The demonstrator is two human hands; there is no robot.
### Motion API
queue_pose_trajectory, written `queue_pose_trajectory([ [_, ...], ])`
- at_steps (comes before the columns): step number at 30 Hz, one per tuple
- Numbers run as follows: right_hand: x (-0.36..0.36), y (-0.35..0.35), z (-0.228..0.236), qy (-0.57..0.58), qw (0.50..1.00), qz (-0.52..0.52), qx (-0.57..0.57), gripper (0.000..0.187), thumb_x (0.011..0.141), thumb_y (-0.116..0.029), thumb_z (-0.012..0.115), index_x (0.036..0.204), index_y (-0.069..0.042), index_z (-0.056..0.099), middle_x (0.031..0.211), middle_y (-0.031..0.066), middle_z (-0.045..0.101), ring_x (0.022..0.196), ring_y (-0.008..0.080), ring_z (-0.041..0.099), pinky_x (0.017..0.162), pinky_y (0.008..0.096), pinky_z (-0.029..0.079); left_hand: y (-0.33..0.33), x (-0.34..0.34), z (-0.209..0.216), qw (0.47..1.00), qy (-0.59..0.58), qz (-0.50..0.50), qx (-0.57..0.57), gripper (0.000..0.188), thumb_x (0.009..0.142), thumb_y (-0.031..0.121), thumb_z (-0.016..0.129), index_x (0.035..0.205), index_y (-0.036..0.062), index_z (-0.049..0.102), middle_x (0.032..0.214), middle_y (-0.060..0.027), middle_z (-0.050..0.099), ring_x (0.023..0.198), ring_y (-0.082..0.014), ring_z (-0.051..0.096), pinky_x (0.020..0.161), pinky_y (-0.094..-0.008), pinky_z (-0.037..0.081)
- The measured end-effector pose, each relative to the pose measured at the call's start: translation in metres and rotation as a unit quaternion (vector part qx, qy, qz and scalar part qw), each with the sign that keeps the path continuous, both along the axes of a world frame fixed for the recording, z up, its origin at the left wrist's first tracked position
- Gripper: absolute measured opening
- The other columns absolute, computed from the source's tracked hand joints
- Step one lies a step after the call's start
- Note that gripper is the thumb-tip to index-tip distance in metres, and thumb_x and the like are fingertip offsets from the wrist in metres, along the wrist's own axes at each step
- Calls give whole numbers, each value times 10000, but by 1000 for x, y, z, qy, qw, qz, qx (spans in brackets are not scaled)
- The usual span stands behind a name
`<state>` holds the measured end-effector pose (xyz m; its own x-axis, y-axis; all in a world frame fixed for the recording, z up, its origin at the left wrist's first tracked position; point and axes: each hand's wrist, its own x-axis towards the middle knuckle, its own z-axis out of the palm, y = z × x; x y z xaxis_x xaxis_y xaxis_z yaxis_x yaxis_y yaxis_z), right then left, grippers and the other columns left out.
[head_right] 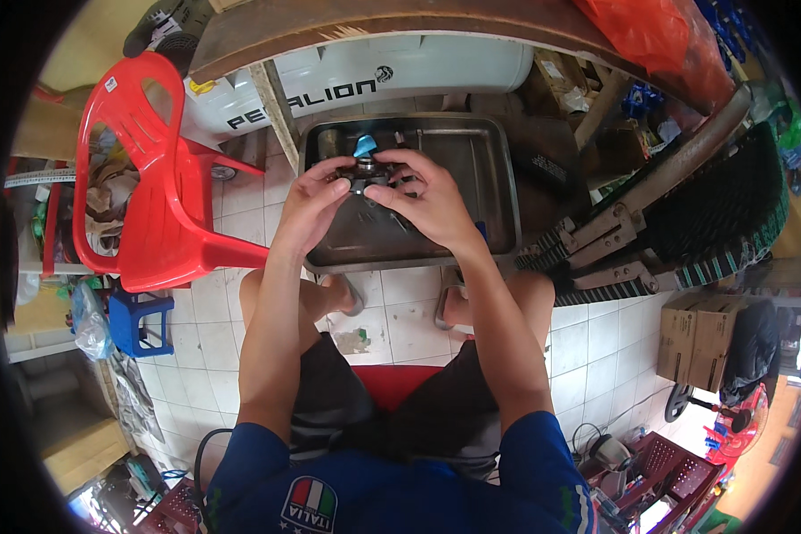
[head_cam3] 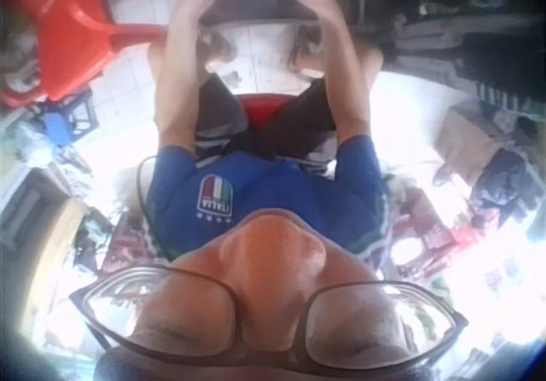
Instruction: The person assembles a small mechanical motor by hand, placing one part into another, and then uses a screwdriver to tighten screws into the housing while holding the assembly.
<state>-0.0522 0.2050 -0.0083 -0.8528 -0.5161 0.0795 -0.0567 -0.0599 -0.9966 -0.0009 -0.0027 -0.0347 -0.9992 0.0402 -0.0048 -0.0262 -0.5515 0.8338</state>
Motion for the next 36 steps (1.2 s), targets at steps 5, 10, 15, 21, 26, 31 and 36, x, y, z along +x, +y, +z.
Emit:
queue_pose_trajectory([
  [5,1,-4,1,65,998,-16,-3,569,784,-158,850,1291,-39,620,1165,81,640,989,157,618,805,283,553,16,1,5,995,12,70,-67,461,868,59,758,1297,-26,611,1203,-98,649,1075,-125,595,959,-282,475],
  [10,-6,-13,-2,21,998,-34,-38,517,804,-147,838,1255,-10,627,1168,67,650,978,137,626,839,276,553,22,-4,13,991,21,78,-111,481,942,171,699,1361,-21,564,1243,-89,641,1142,-131,569,992,-302,447],
  [15,-4,-12,6,-9,993,-31,-116,514,837,-88,799,1278,-12,544,1150,97,651,1032,155,635,904,306,530,16,-4,19,995,49,45,81,514,1012,287,560,1403,-41,497,1359,-122,565,1279,-180,487,1106,-390,371],
  [21,-18,10,-6,21,991,-90,-97,683,763,-17,837,1339,-32,470,1256,123,584,1191,198,569,1059,340,444,-5,-6,-13,965,-18,103,-242,631,875,240,761,1410,33,497,1378,-141,531,1223,-273,569,988,-386,492],
  [26,-18,19,-16,152,979,-119,59,785,695,-65,898,1364,-22,490,1303,112,573,1196,197,568,1047,339,454,4,-3,-27,858,47,68,-506,905,654,354,910,1400,45,500,1302,-176,560,1194,-313,579,990,-379,488],
  [31,-18,17,-20,138,983,-111,54,764,691,-92,905,1357,-36,534,1331,109,582,1202,180,571,1039,330,451,18,-7,-34,845,60,64,-527,874,635,310,912,1368,41,520,1259,-184,583,1172,-335,592,982,-390,494],
  [36,-17,15,-25,178,974,-105,95,710,685,-131,907,1313,-54,587,1340,111,593,1218,200,576,1051,336,438,32,-14,-34,831,33,106,-545,791,631,285,912,1291,25,563,1214,-184,611,1152,-343,608,972,-402,499],
])
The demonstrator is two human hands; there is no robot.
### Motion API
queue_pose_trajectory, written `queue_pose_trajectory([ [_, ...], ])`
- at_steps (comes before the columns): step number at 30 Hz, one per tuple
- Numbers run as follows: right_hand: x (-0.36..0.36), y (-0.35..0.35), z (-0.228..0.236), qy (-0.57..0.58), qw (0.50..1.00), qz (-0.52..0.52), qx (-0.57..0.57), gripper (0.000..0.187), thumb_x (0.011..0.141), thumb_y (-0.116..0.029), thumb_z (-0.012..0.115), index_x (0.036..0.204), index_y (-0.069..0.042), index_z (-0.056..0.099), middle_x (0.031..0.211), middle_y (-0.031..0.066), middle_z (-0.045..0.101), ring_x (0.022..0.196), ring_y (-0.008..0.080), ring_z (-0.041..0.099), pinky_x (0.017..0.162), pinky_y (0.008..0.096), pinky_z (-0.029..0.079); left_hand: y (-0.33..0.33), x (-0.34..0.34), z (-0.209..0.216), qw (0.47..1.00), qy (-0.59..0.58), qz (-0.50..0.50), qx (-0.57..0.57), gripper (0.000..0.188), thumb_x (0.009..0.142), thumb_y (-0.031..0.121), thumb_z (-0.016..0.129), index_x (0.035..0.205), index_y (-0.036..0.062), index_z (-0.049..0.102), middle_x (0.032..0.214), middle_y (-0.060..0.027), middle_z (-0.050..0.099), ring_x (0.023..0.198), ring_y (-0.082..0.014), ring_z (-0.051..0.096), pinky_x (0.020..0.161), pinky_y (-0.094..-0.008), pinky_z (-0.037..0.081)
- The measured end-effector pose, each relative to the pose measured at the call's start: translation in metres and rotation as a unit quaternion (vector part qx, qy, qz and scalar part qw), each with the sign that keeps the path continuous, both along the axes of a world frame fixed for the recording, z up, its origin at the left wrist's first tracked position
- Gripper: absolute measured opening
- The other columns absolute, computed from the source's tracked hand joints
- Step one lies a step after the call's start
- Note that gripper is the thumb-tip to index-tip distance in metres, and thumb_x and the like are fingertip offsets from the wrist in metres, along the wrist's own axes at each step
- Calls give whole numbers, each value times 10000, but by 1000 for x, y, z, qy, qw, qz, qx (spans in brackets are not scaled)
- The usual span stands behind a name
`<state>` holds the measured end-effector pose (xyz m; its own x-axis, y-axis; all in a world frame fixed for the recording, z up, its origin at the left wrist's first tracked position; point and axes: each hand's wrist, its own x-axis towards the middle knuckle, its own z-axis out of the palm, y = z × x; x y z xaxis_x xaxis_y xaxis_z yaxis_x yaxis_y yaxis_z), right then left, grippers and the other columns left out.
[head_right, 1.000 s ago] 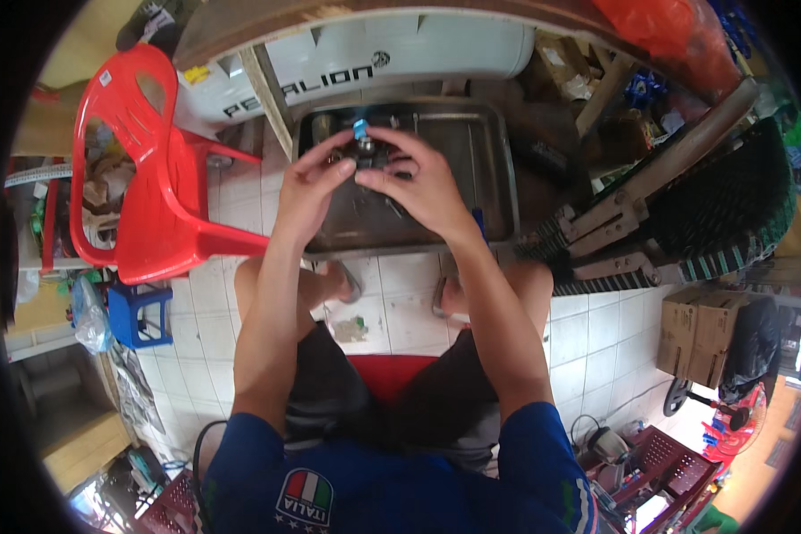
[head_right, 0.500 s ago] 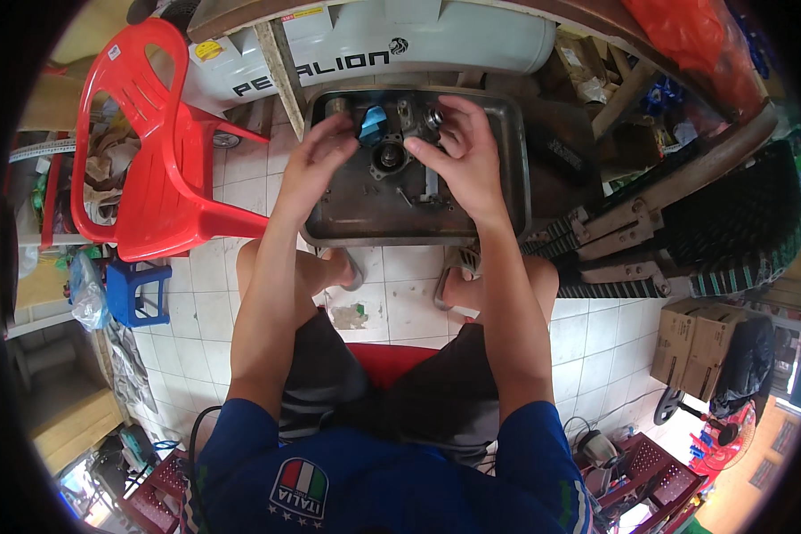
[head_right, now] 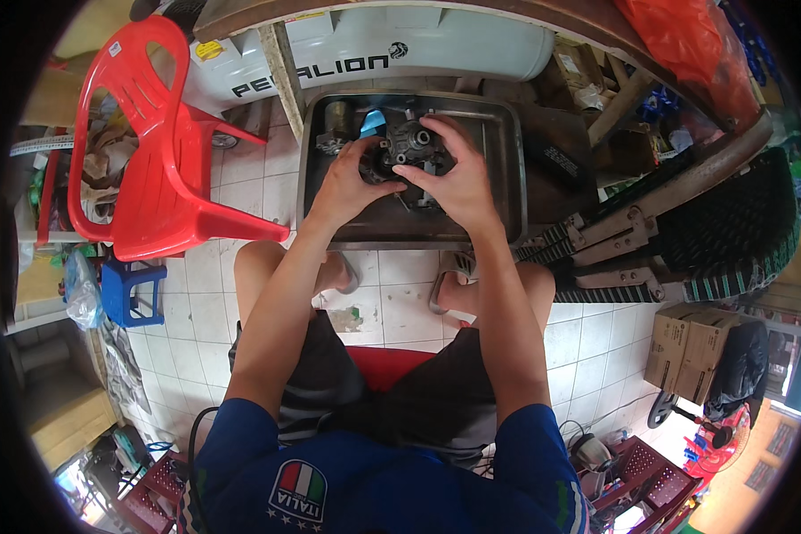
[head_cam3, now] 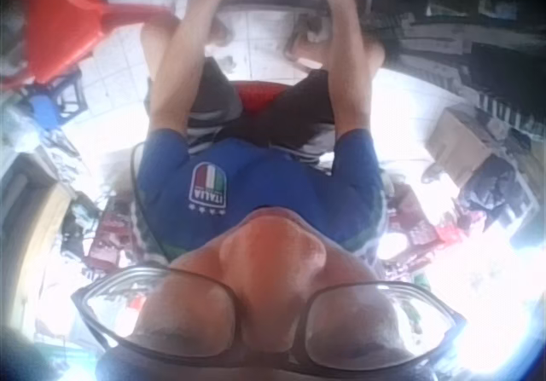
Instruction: The person assembles a small mechanical motor by hand, placing one part into another, and then uses a screwdriver to tighten screws into the housing while holding the assembly.
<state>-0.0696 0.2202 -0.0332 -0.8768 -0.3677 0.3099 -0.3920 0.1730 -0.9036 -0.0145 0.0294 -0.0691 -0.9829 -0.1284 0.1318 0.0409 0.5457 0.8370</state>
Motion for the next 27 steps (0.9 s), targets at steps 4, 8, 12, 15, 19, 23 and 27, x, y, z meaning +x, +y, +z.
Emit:
queue_pose_trajectory([
  [4,2,-3,-6,-14,1000,15,2,689,682,-142,903,1296,-56,602,1353,123,590,1235,227,575,1055,343,436,0,-3,-2,1000,0,17,6,759,628,281,910,1259,19,577,1199,-187,627,1133,-343,622,967,-401,501],
  [8,4,-6,-8,-9,999,18,31,691,678,-145,903,1295,-60,604,1357,130,591,1233,246,582,1047,351,446,-3,-3,-4,1000,-5,7,23,741,630,262,905,1251,16,584,1190,-196,640,1129,-338,626,969,-399,500],
  [12,1,-5,-12,-50,998,23,-14,702,696,-127,900,1315,-35,581,1310,120,614,1181,217,599,1034,337,456,-5,-2,-3,1000,-6,-5,22,724,636,236,897,1249,9,587,1197,-187,647,1136,-339,625,980,-395,495],
  [15,1,-5,-8,-95,992,23,-78,683,725,-97,885,1324,-15,566,1280,111,623,1154,185,596,1031,322,456,-6,-2,-9,999,6,-12,29,731,632,228,898,1254,6,585,1212,-181,645,1148,-340,621,987,-391,491],
  [19,-3,-3,-9,-84,993,21,-79,634,768,-49,849,1327,4,555,1304,114,605,1171,163,581,1039,308,450,-7,-2,-7,999,10,-11,45,743,619,230,905,1251,6,586,1204,-179,642,1138,-343,622,984,-391,490],
  [23,1,-8,-13,-55,997,39,-23,660,747,-113,867,1328,-42,562,1353,127,586,1241,226,564,1065,345,432,-8,0,-4,1000,7,-2,13,734,611,230,908,1240,17,594,1173,-171,639,1108,-349,627,970,-394,494],
  [27,1,-11,-18,1,998,38,47,688,723,-168,875,1331,-95,563,1394,136,553,1308,292,516,1093,385,411,-10,1,-5,1000,0,-4,9,721,611,222,906,1231,25,597,1166,-169,640,1103,-348,629,964,-395,497],
])
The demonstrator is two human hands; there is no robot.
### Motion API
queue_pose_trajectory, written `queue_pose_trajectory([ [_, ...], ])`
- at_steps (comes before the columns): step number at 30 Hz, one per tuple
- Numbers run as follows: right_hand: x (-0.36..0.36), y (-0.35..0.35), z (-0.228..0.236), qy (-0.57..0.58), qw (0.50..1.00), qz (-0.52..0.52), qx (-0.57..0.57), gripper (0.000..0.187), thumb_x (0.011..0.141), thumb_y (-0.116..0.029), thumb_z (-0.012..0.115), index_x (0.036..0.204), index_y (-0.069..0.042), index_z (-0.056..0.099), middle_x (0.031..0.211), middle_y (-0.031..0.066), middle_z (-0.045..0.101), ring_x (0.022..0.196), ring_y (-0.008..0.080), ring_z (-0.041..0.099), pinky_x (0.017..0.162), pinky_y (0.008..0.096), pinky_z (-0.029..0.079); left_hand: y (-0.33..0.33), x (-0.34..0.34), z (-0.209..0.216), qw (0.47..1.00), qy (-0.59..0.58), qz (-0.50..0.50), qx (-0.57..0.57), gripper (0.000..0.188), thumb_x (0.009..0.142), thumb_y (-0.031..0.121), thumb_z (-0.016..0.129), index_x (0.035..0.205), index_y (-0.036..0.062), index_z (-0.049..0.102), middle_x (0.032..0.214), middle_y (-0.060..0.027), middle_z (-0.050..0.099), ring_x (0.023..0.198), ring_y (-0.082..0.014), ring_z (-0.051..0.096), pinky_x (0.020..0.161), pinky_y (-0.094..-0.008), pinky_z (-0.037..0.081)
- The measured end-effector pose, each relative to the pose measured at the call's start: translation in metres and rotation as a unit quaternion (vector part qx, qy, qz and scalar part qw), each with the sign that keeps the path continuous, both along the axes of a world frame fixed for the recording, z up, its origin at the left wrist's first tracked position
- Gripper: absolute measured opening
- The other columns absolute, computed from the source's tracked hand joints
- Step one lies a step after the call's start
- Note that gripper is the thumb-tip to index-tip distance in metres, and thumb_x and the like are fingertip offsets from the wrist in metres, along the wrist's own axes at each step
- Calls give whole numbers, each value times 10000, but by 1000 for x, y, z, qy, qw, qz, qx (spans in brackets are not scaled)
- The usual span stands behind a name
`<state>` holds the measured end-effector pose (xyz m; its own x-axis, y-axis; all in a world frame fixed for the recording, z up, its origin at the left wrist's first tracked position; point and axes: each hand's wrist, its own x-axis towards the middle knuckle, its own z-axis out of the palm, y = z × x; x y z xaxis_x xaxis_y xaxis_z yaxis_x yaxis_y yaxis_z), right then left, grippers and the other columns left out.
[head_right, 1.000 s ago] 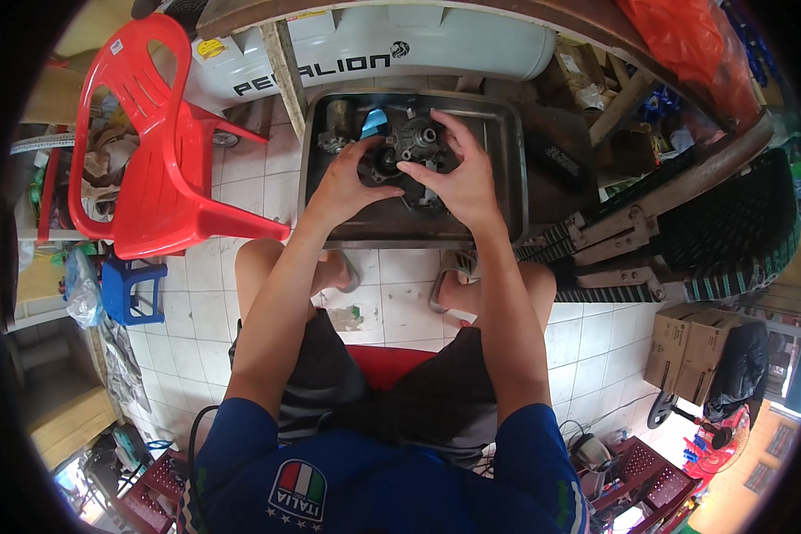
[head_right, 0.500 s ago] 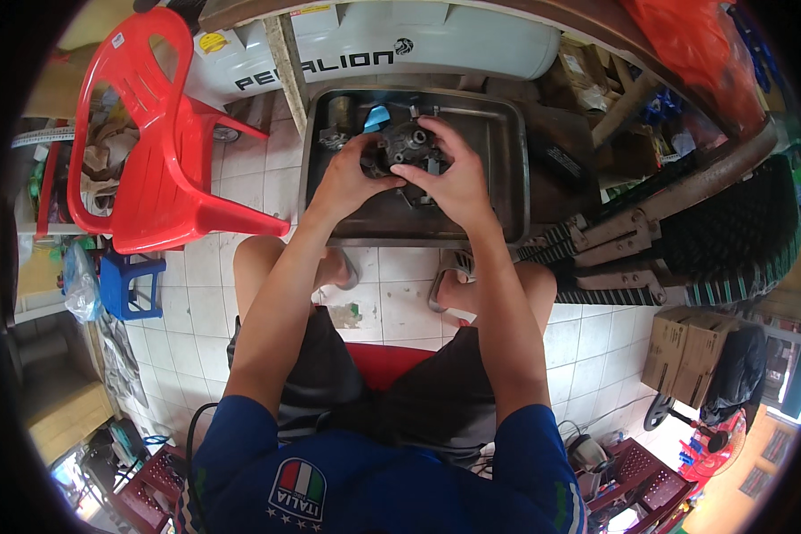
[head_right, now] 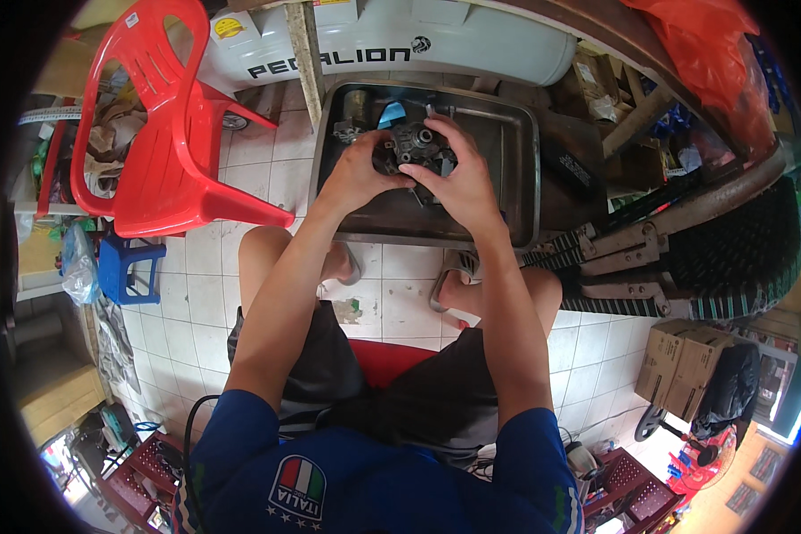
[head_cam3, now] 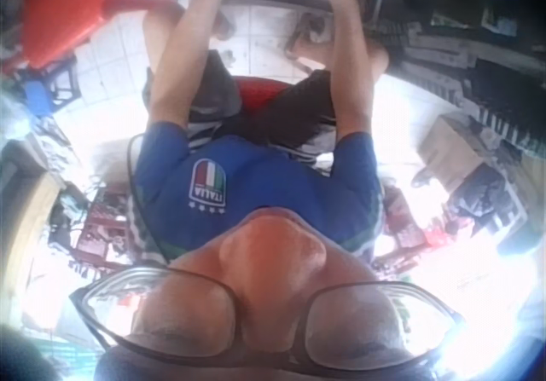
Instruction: The person assembles a small mechanical motor by hand, placing one part into another, and then uses a screwdriver to tighten screws into the housing while holding the assembly.
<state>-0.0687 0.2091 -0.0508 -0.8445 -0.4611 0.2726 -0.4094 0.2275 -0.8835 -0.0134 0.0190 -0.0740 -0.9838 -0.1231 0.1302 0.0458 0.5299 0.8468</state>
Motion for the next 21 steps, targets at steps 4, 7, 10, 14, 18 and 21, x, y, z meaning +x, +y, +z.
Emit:
queue_pose_trajectory([
  [4,6,-4,12,44,997,1,66,701,725,-155,865,1347,-101,545,1414,143,526,1323,315,494,1099,393,411,-3,1,2,1000,-17,0,-9,749,637,238,897,1269,-6,577,1189,-167,664,1114,-304,649,964,-370,504],
  [7,7,-3,15,60,995,4,85,706,728,-156,860,1353,-102,537,1406,147,527,1314,326,496,1094,392,418,-7,1,3,999,-16,-17,21,731,647,215,891,1272,7,574,1184,-165,673,1102,-293,660,957,-362,508],
  [10,8,-2,17,54,995,8,89,704,730,-155,858,1353,-101,534,1399,147,530,1311,327,494,1091,395,420,-7,2,4,998,-34,-18,45,679,634,164,885,1227,17,590,1180,-173,670,1116,-331,645,957,-380,508],
  [14,12,-7,20,45,994,15,98,705,722,-151,860,1347,-107,538,1393,136,533,1308,323,491,1094,397,415,-7,3,4,1000,-12,-16,19,676,650,169,881,1241,23,585,1175,-163,676,1095,-302,659,944,-366,514],
  [18,13,-7,19,50,992,9,112,711,712,-146,862,1345,-113,540,1394,125,532,1305,322,487,1093,398,415,-11,3,2,999,-20,-22,23,674,675,173,877,1260,32,574,1135,-147,695,1032,-242,690,910,-341,529],
  [21,11,-7,20,56,992,11,112,705,711,-142,860,1340,-109,544,1394,126,533,1303,324,488,1090,399,418,-15,4,-2,999,-24,-26,35,655,689,179,872,1255,31,576,1063,-154,712,970,-242,708,873,-340,542],
])
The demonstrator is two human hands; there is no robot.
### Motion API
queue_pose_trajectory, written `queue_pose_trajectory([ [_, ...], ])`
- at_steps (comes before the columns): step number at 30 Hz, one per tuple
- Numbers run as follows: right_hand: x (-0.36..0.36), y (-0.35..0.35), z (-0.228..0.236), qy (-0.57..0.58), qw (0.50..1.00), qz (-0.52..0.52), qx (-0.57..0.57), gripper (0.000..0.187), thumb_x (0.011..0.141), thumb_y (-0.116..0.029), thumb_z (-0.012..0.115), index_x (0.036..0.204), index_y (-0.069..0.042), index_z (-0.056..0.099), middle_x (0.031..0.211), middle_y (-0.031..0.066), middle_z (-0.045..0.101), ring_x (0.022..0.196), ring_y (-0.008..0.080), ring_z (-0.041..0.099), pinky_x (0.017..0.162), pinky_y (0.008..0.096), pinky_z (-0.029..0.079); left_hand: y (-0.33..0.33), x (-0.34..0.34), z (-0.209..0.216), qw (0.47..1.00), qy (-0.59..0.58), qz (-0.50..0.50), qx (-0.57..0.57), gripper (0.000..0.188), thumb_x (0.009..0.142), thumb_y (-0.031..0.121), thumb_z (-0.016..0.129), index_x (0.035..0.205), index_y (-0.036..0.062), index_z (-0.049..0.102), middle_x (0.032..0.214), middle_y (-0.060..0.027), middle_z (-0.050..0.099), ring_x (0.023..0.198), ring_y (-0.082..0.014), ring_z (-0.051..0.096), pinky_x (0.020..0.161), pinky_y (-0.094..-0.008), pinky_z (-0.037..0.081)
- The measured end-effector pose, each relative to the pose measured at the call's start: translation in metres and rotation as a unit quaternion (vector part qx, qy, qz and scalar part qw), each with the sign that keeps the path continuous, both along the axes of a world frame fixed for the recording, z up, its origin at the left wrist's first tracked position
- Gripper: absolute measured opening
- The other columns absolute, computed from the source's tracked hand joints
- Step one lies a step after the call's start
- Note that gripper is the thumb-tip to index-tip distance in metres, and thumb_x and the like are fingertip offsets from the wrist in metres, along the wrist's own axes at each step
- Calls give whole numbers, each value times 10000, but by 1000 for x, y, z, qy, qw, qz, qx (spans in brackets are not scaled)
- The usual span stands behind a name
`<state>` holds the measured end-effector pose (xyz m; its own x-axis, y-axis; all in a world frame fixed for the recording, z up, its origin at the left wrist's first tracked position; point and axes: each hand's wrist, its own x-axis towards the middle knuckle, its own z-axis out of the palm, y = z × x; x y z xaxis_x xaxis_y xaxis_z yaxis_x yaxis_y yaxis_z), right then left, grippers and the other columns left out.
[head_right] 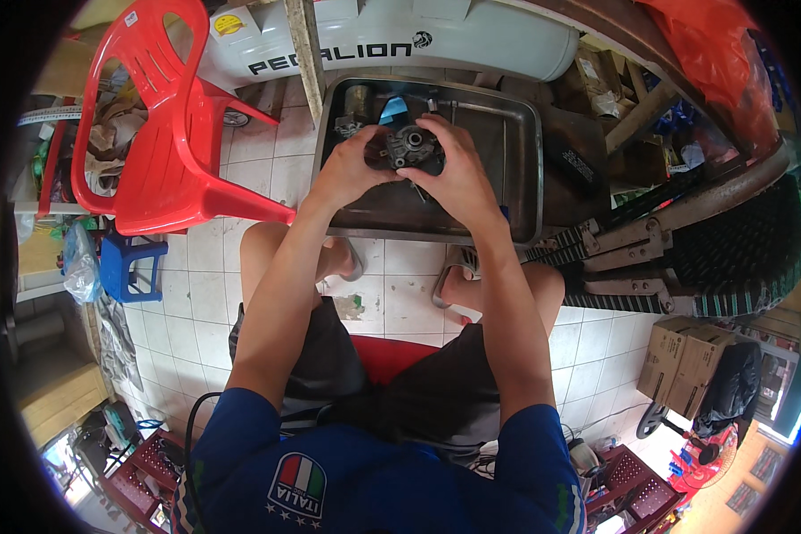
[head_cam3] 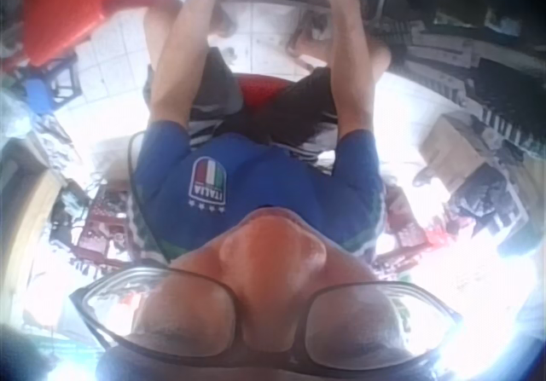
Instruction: The person assembles a small mechanical motor by hand, placing one part into another, and then uses a screwdriver to tighten screws into the housing while holding the assembly.
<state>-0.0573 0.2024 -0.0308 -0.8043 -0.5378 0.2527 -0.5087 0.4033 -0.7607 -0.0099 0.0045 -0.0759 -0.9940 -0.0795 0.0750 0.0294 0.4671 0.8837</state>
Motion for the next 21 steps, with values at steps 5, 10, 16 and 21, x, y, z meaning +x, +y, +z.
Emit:
queue_pose_trajectory([
  [5,-3,4,-3,15,1000,-11,-3,687,715,-137,857,1329,-100,553,1389,130,538,1298,325,494,1087,401,420,2,1,13,999,-41,4,11,545,694,187,865,1148,5,626,955,-159,721,906,-256,721,825,-333,555],
  [10,-2,6,1,-4,1000,-20,3,678,712,-138,862,1318,-96,563,1384,127,545,1296,327,496,1085,402,421,3,3,18,999,-43,-3,26,485,705,173,859,1100,0,638,921,-141,730,868,-235,728,795,-330,562],
  [16,1,3,-2,20,1000,4,-17,692,688,-150,881,1305,-87,573,1370,121,559,1292,322,502,1083,399,425,-5,-1,-6,997,-18,-2,75,429,707,125,847,1062,3,640,903,-137,733,854,-218,729,792,-323,562],
  [21,3,2,0,17,1000,-19,-11,684,676,-169,892,1283,-88,588,1362,118,564,1289,320,509,1079,402,430,-5,-1,-3,995,-38,-7,89,456,711,116,844,1094,13,618,884,-120,723,838,-210,717,785,-315,558],
])
